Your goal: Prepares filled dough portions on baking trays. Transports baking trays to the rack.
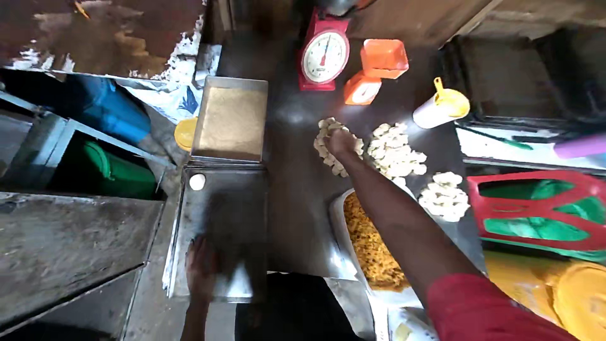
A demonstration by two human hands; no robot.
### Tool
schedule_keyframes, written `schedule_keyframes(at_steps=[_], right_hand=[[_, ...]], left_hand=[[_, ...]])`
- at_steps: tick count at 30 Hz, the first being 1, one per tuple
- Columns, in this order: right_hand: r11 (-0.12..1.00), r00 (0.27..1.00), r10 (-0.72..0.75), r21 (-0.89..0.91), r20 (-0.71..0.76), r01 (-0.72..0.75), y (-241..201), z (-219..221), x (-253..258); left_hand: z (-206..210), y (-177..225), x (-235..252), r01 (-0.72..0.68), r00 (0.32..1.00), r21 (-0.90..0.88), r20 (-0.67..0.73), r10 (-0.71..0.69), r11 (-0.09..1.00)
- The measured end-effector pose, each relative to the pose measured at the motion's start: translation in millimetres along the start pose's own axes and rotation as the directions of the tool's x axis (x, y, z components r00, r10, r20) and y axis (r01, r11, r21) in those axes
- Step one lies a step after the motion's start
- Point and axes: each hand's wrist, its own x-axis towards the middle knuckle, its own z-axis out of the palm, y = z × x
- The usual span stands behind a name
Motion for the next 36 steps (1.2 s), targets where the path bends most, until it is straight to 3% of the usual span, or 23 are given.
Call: schedule_keyframes(at_steps=[4, 6, 8, 10, 13, 16, 18, 20, 21, 23, 24, 25, 28, 31, 33, 35, 36], right_hand=[[0.995, 0.999, 0.037, 0.097, -0.014, -0.036, -9.5, 20.9, 12.5], [0.977, 0.99, -0.102, 0.18, -0.094, 0.118, -21.4, 16.1, -7.9], [0.884, 0.938, -0.314, 0.315, -0.15, 0.346, -36.5, 0.9, -68.8], [0.706, 0.87, -0.465, 0.524, -0.165, 0.477, -47.1, -6.1, -159.1], [0.587, 0.884, -0.467, 0.751, 0.011, 0.301, -44.2, 4.8, -279.1], [0.594, 0.976, -0.212, 0.787, -0.046, 0.166, -30.4, 21.9, -351.0], [0.653, 0.988, -0.084, 0.742, -0.129, 0.153, -16.9, 28.6, -381.1], [0.603, 0.997, 0.035, 0.797, -0.069, 0.034, -7.0, 21.7, -401.7], [0.473, 0.994, 0.111, 0.879, 0.014, -0.065, -3.3, 13.9, -409.5], [0.074, 0.961, 0.218, 0.979, 0.169, -0.189, 4.1, 1.7, -420.7], [-0.026, 0.955, 0.229, 0.982, 0.188, -0.188, 8.9, 0.3, -425.6], [-0.033, 0.961, 0.213, 0.984, 0.176, -0.173, 15.1, 2.2, -431.4], [0.121, 0.984, 0.086, 0.979, 0.157, -0.166, 39.0, 4.8, -445.3], [0.054, 0.922, -0.082, 0.926, 0.377, -0.374, 67.7, -8.5, -445.0], [-0.023, 0.855, -0.196, 0.87, 0.48, -0.493, 92.5, -21.7, -429.2], [-0.05, 0.882, -0.182, 0.891, 0.436, -0.451, 120.6, -33.0, -399.8], [0.01, 0.922, -0.119, 0.929, 0.368, -0.37, 137.6, -36.1, -378.2]], left_hand=[[-4.7, 83.2, 13.0, 0.013, 0.997, -0.095, -0.073, -0.02, 0.995], [-8.6, 122.2, 22.1, -0.05, 0.996, -0.218, -0.088, 0.031, 0.975], [-11.8, 159.1, 27.4, -0.022, 1.0, -0.389, -0.023, 0.014, 0.921], [-10.2, 190.8, 35.7, 0.049, 0.996, -0.572, 0.091, 0.004, 0.819], [6.0, 217.1, 46.6, 0.06, 0.966, -0.676, 0.225, 0.129, 0.735], [13.0, 235.8, 39.8, 0.019, 0.893, -0.662, 0.348, 0.286, 0.749], [16.1, 240.0, 25.3, 0.014, 0.826, -0.658, 0.432, 0.362, 0.753], [21.7, 241.7, 13.8, -0.004, 0.785, -0.68, 0.451, 0.423, 0.733], [24.4, 244.7, 8.8, -0.005, 0.773, -0.692, 0.455, 0.441, 0.722], [26.6, 254.0, 2.4, -0.001, 0.747, -0.701, 0.473, 0.466, 0.713], [27.2, 258.3, 0.6, 0.024, 0.726, -0.708, 0.498, 0.474, 0.706], [26.0, 262.2, -1.8, 0.107, 0.689, -0.719, 0.551, 0.47, 0.687], [27.8, 269.8, -18.0, 0.537, 0.549, -0.656, 0.749, 0.372, 0.53], [32.4, 279.3, -36.4, 0.72, 0.432, -0.528, 0.849, 0.305, 0.451], [41.4, 290.5, -42.9, 0.75, 0.433, -0.517, 0.855, 0.286, 0.411], [57.0, 299.3, -41.6, 0.676, 0.525, -0.595, 0.803, 0.282, 0.435], [64.5, 300.2, -36.7, 0.592, 0.574, -0.638, 0.763, 0.298, 0.493]])
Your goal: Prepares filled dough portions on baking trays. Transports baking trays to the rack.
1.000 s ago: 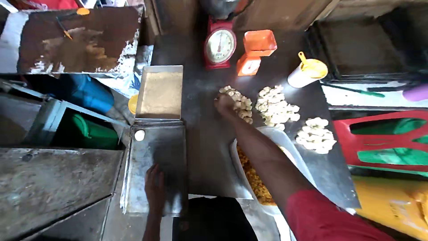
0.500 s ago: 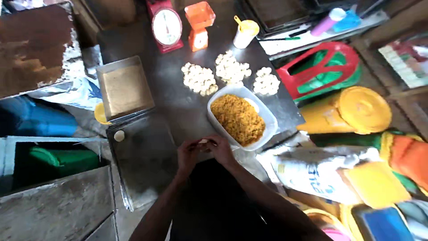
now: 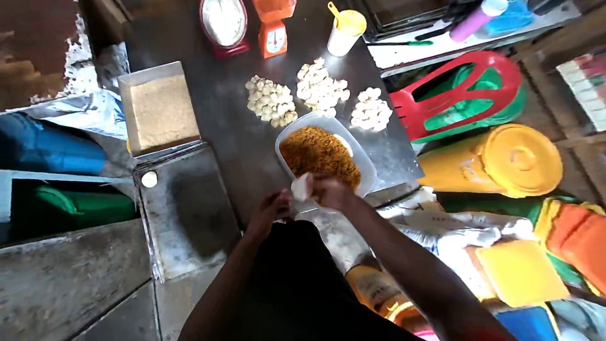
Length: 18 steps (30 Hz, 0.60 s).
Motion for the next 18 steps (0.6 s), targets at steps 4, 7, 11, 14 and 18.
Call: schedule_keyframes(at_steps=[4, 7, 11, 14, 18], right_hand=[[0.45, 0.852, -0.508, -0.882, -0.128, 0.136, -16.8, -89.9, 97.4], [0.144, 0.948, -0.312, -0.989, -0.063, -0.019, -18.3, -88.1, 123.3], [-0.101, 0.949, -0.309, -0.994, 0.062, 0.031, 8.5, -64.7, 125.1], [-0.075, 0.953, -0.304, -0.997, 0.017, -0.006, 1.7, -74.1, 136.9], [0.103, 0.954, -0.297, -0.992, 0.034, 0.067, -24.0, -98.1, 134.2]], left_hand=[[-19.6, 2.5, 3.2, -0.039, 0.988, 0.264, -0.133, 0.076, 0.964], [-39.3, -1.0, -11.5, -0.005, 0.967, 0.363, -0.236, 0.097, 0.932], [-55.2, -12.4, -28.9, 0.035, 0.926, 0.326, -0.366, 0.092, 0.945], [-54.3, -13.4, -32.1, 0.061, 0.914, 0.307, -0.401, 0.07, 0.95], [-49.8, -5.4, -26.4, 0.049, 0.925, 0.34, -0.371, 0.086, 0.939]])
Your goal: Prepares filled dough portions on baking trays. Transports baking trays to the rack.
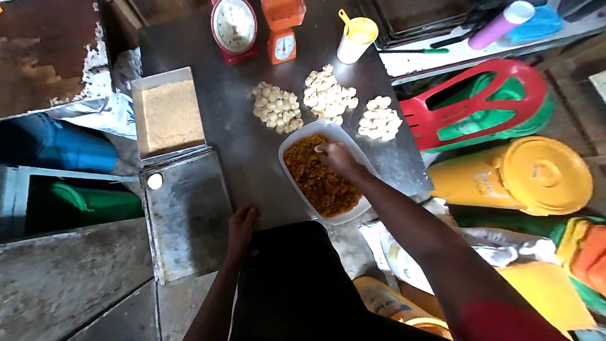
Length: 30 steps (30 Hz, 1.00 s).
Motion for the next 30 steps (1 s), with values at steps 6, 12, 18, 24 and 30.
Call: schedule_keyframes(at_steps=[6, 12, 18, 24, 30], right_hand=[[0.947, 0.984, -0.139, -0.274, 0.113, 0.166, -15.0, 22.7, -36.1], [0.998, 0.999, 0.048, 0.051, -0.019, -0.047, -1.7, -7.9, -10.6], [0.689, 0.997, 0.062, 0.722, 0.034, -0.067, -20.2, -61.3, -72.1], [0.376, 0.998, 0.025, 0.924, 0.059, -0.064, -27.9, -53.6, -91.0], [0.478, 0.978, 0.207, 0.875, -0.025, -0.078, -14.3, -33.2, -107.9]], left_hand=[[12.1, 15.8, 20.6, -0.082, 0.993, -0.015, 0.087, 0.083, 0.997], [41.1, 60.2, 43.3, -0.246, 0.952, 0.013, 0.193, 0.239, 0.969], [102.8, 110.3, 66.4, -0.328, 0.917, -0.011, 0.235, 0.322, 0.945], [165.6, 113.6, 88.4, 0.02, 0.863, -0.163, 0.501, 0.065, 0.986], [168.8, 97.3, 84.3, -0.082, 0.887, -0.006, 0.455, 0.076, 0.997]])
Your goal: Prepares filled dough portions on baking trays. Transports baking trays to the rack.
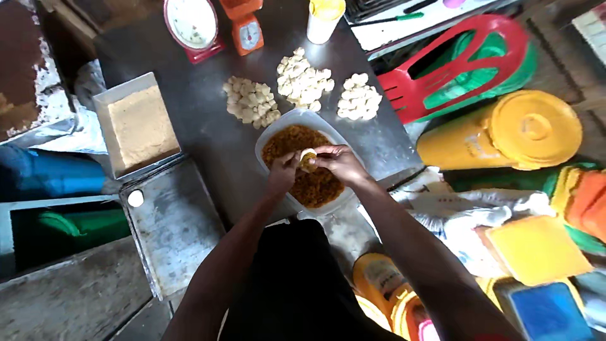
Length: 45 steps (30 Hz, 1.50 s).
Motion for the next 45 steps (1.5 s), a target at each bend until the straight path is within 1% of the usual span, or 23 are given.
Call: schedule_keyframes(at_steps=[3, 5, 7, 9, 11, 12, 15, 17, 18, 21, 23, 25, 26, 28, 30, 32, 34, 36, 37, 39, 42, 43, 45], right_hand=[[0.985, 0.984, -0.134, -0.127, -0.115, 0.119, 13.8, 3.8, -2.0], [0.971, 0.971, -0.185, -0.183, -0.155, 0.156, 18.5, 6.7, -0.6], [0.983, 0.987, -0.116, -0.156, -0.111, 0.098, 13.3, 6.2, -2.3], [0.998, 1.0, 0.017, -0.068, 0.013, -0.016, 5.9, -0.9, -3.9], [0.999, 0.997, 0.031, -0.03, 0.066, -0.029, 3.2, -5.1, -4.2], [0.999, 0.999, -0.002, -0.048, 0.042, 0.004, 4.2, -3.2, -3.9], [0.988, 0.983, -0.137, -0.092, -0.122, 0.126, 15.9, 9.1, 0.4], [0.977, 0.966, -0.198, -0.109, -0.166, 0.182, 17.3, 15.4, 1.6], [0.975, 0.966, -0.207, -0.117, -0.157, 0.19, 13.3, 19.4, -0.1], [0.976, 0.982, -0.181, -0.134, -0.044, 0.174, -7.6, 36.3, -11.0], [0.943, 0.958, -0.278, -0.21, -0.07, 0.258, -15.8, 57.6, -13.4], [0.883, 0.908, -0.403, -0.308, -0.114, 0.353, -15.7, 81.7, -8.0], [0.861, 0.893, -0.437, -0.337, -0.104, 0.382, -15.0, 93.5, -4.4], [0.872, 0.921, -0.388, -0.315, 0.016, 0.373, -20.2, 115.8, -2.7], [0.915, 0.938, -0.264, -0.248, 0.226, 0.317, -30.0, 136.1, -5.9], [0.916, 0.924, -0.176, -0.286, 0.341, 0.28, -30.8, 157.8, -8.9], [0.893, 0.927, -0.171, -0.346, 0.333, 0.289, -17.0, 177.7, -8.0], [0.878, 0.933, -0.197, -0.369, 0.301, 0.305, 2.4, 193.5, -6.0], [0.876, 0.933, -0.195, -0.374, 0.303, 0.305, 10.6, 199.8, -4.3], [0.901, 0.939, -0.113, -0.365, 0.324, 0.234, 19.6, 210.8, -2.4], [0.909, 0.915, 0.134, -0.415, 0.38, 0.039, 40.6, 227.0, 5.0], [0.889, 0.922, 0.149, -0.457, 0.356, 0.032, 61.7, 235.4, 6.5], [0.841, 0.946, 0.107, -0.535, 0.305, 0.078, 111.7, 248.7, 2.8]], left_hand=[[6.0, 1.4, 0.0, -0.005, 1.0, 0.112, -0.008, 0.006, 0.994], [10.5, 1.2, -0.2, 0.012, 0.999, 0.127, -0.042, -0.007, 0.992], [13.1, -4.1, 1.7, 0.022, 0.994, 0.123, -0.108, -0.009, 0.992], [12.4, -11.6, 4.8, 0.011, 0.985, 0.131, -0.173, 0.012, 0.991], [11.1, -15.2, 6.5, -0.021, 0.976, 0.112, -0.214, 0.044, 0.994], [11.3, -14.6, 5.6, -0.034, 0.974, 0.107, -0.218, 0.057, 0.994], [14.0, -8.0, -1.6, -0.036, 0.982, 0.122, -0.178, 0.058, 0.992], [12.5, -9.9, -3.9, -0.035, 0.984, 0.102, -0.169, 0.052, 0.994], [9.5, -13.5, -4.5, -0.051, 0.979, 0.1, -0.19, 0.07, 0.994], [-5.2, -13.6, -14.5, -0.116, 0.943, 0.052, -0.309, 0.126, 0.992], [-18.1, -1.3, -30.6, -0.075, 0.937, -0.021, -0.342, 0.063, 0.997], [-33.7, 6.5, -50.2, -0.018, 0.947, -0.097, -0.322, -0.014, 0.995], [-43.1, 5.2, -60.2, -0.01, 0.952, -0.089, -0.304, -0.018, 0.996], [-64.6, -0.5, -80.7, -0.003, 0.948, 0.046, -0.319, 0.017, 0.999], [-88.9, -7.7, -99.9, 0.035, 0.935, 0.172, -0.354, 0.028, 0.984], [-112.1, -17.9, -114.7, 0.048, 0.937, 0.133, -0.349, 0.001, 0.99], [-130.8, -31.7, -123.2, 0.039, 0.949, 0.038, -0.314, -0.025, 0.999], [-143.0, -48.9, -126.5, 0.047, 0.951, 0.067, -0.307, -0.024, 0.997], [-147.8, -58.6, -125.6, 0.057, 0.951, 0.111, -0.31, -0.02, 0.992], [-154.6, -79.1, -119.9, 0.085, 0.945, 0.252, -0.328, 0.002, 0.964], [-153.6, -117.3, -102.5, 0.138, 0.942, 0.492, -0.332, 0.039, 0.86], [-149.5, -136.8, -96.0, 0.152, 0.946, 0.54, -0.321, 0.036, 0.828], [-140.4, -178.9, -90.9, 0.192, 0.961, 0.576, -0.276, -0.033, 0.794]])
